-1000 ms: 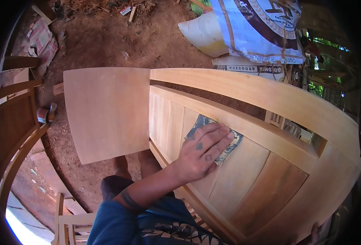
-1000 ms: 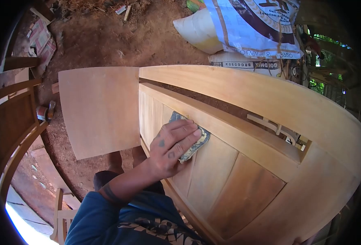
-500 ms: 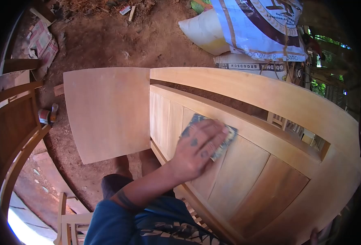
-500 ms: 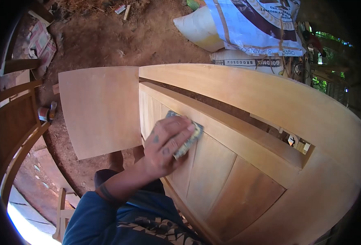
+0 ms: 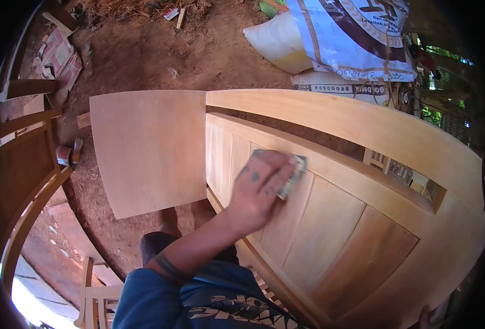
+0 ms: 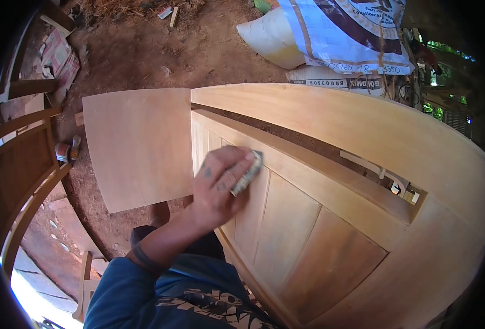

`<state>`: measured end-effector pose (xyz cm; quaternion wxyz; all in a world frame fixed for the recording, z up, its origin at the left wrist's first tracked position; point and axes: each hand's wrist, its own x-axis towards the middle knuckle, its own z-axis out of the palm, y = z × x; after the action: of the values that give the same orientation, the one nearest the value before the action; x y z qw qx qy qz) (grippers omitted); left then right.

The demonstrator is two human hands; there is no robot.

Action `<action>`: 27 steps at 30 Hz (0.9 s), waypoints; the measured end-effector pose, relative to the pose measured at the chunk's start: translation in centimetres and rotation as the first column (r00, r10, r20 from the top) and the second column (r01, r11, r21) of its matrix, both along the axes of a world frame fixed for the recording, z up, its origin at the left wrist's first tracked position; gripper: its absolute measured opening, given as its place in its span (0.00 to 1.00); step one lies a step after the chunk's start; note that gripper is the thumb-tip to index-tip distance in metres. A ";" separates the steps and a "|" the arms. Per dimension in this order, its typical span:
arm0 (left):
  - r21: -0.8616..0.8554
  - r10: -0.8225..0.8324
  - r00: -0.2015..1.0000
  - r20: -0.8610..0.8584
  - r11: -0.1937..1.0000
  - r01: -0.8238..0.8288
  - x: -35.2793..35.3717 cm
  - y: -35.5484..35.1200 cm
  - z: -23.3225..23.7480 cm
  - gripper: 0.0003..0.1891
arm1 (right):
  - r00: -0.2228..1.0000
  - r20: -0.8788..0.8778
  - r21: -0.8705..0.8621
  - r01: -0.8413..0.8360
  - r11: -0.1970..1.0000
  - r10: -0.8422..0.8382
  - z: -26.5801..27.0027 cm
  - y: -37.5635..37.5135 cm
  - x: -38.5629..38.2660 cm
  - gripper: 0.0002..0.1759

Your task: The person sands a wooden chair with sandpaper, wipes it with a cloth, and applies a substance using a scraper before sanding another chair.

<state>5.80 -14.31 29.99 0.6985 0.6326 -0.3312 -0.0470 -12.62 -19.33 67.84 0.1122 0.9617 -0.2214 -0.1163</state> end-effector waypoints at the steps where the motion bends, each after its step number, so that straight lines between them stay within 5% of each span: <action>1: -0.056 -0.072 0.997 0.003 0.996 0.072 0.1 0.2 1.9 0.27 | 1.000 0.007 0.006 0.014 1.000 -0.015 0.1 0.0 -0.2 0.30; 6: 0.180 0.013 1.000 -0.026 0.984 -0.008 0.4 0.4 -3.2 0.27 | 0.994 0.059 0.016 0.095 0.995 -0.096 1.4 -0.4 -1.7 0.29; 10: -0.057 -0.082 0.996 0.035 0.995 0.084 -0.2 0.3 2.6 0.32 | 0.971 0.103 0.043 0.214 0.976 -0.218 2.2 -0.4 -3.3 0.29; 12: -0.004 -0.046 0.998 0.040 0.999 0.046 -0.1 0.2 -0.1 0.32 | 0.959 0.125 0.047 0.252 0.967 -0.256 2.7 -0.7 -3.7 0.29; 15: 0.139 0.008 1.000 -0.029 0.990 -0.004 0.0 0.3 -2.0 0.30 | 0.996 0.068 0.050 0.052 0.997 -0.055 0.5 -1.1 0.1 0.29; 17: -0.030 -0.028 1.000 0.001 0.999 0.028 -0.1 0.1 1.9 0.30 | 0.991 0.015 0.079 -0.134 0.988 0.133 -1.2 -1.2 3.4 0.29; 19: -0.064 -0.077 0.996 0.047 0.995 0.080 0.2 0.3 2.4 0.30 | 0.998 0.054 0.081 0.037 0.996 -0.041 0.2 -0.8 1.4 0.29; 22: 0.173 0.017 0.999 -0.041 0.985 -0.010 1.0 0.2 -2.0 0.28 | 0.950 0.135 0.097 0.270 0.958 -0.282 2.4 -0.4 -2.9 0.30; 23: 0.138 0.021 0.996 -0.087 0.990 -0.008 0.8 0.3 -1.5 0.28 | 0.920 0.156 0.115 0.344 0.932 -0.359 2.6 -0.6 -3.5 0.31; 27: -0.084 -0.103 0.995 -0.004 0.991 0.102 -0.2 0.5 2.5 0.27 | 0.989 -0.005 -0.010 0.149 0.989 -0.149 1.3 -0.3 -0.8 0.31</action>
<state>5.64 -13.80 32.46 0.7224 0.5847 -0.3621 -0.0716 -13.37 -19.61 69.14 0.1084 0.9416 -0.2930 -0.1259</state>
